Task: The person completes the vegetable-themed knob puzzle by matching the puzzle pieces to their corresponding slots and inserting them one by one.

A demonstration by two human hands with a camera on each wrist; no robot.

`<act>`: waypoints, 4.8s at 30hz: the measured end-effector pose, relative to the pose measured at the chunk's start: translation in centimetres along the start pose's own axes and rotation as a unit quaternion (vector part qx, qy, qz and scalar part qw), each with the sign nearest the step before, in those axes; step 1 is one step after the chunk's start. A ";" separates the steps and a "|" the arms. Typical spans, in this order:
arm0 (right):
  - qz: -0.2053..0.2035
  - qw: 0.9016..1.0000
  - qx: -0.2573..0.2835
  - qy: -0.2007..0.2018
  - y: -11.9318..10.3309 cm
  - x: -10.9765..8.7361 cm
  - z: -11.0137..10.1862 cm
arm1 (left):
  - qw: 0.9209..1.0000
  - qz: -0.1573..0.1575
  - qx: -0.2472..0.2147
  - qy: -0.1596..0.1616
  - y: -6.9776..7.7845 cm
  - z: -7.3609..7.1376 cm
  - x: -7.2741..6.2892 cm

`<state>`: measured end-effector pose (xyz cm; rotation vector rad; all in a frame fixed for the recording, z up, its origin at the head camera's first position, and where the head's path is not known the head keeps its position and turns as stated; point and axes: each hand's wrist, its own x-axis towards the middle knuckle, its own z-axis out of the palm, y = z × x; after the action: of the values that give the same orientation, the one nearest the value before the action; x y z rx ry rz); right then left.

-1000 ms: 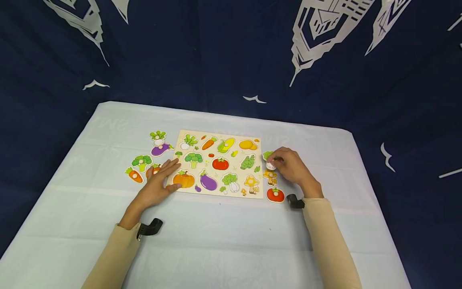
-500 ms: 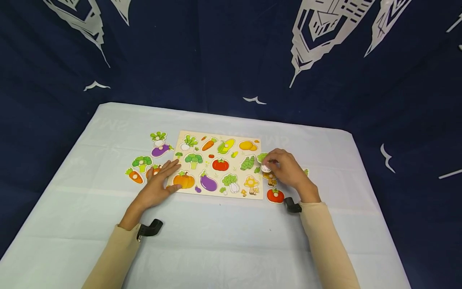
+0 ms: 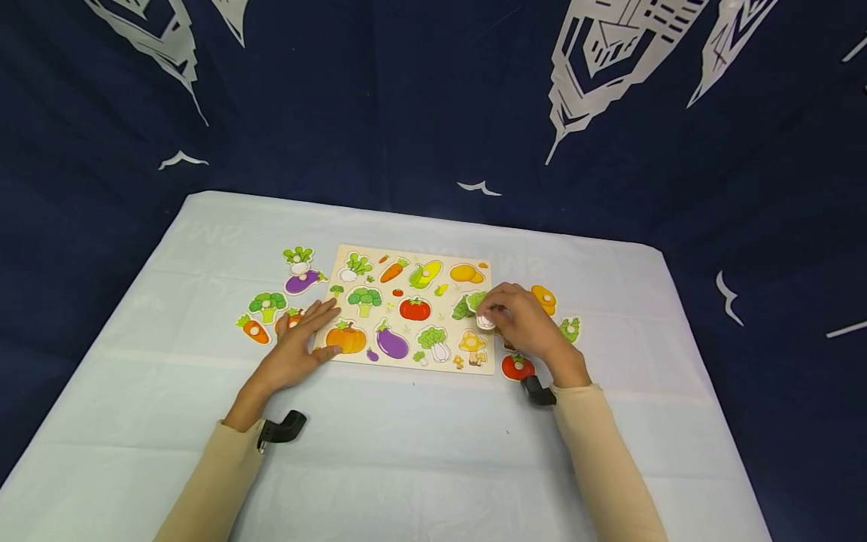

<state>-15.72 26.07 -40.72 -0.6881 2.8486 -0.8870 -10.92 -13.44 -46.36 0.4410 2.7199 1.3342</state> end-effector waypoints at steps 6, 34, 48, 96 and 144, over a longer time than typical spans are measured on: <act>-0.006 1.000 0.012 -0.006 -0.8 0.0 1.1 | 1.000 0.002 0.002 0.000 0.0 0.1 0.0; -0.065 0.996 0.002 -0.059 -3.3 0.6 4.4 | 1.000 -0.001 0.005 0.000 -0.2 0.2 0.0; -0.101 0.992 -0.018 -0.075 -3.7 1.0 5.3 | 1.000 -0.006 0.009 -0.002 -0.2 0.0 0.2; -0.117 0.990 -0.021 -0.073 -4.0 0.6 6.4 | 1.000 0.000 0.004 0.001 -0.2 0.2 0.1; -0.031 0.999 0.010 -0.019 -2.6 -0.4 2.8 | 1.000 0.002 0.007 0.000 0.0 0.1 0.0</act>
<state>-13.75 22.89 -41.66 -0.7867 2.7943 -0.9000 -10.95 -13.40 -46.42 0.4492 2.7310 1.3178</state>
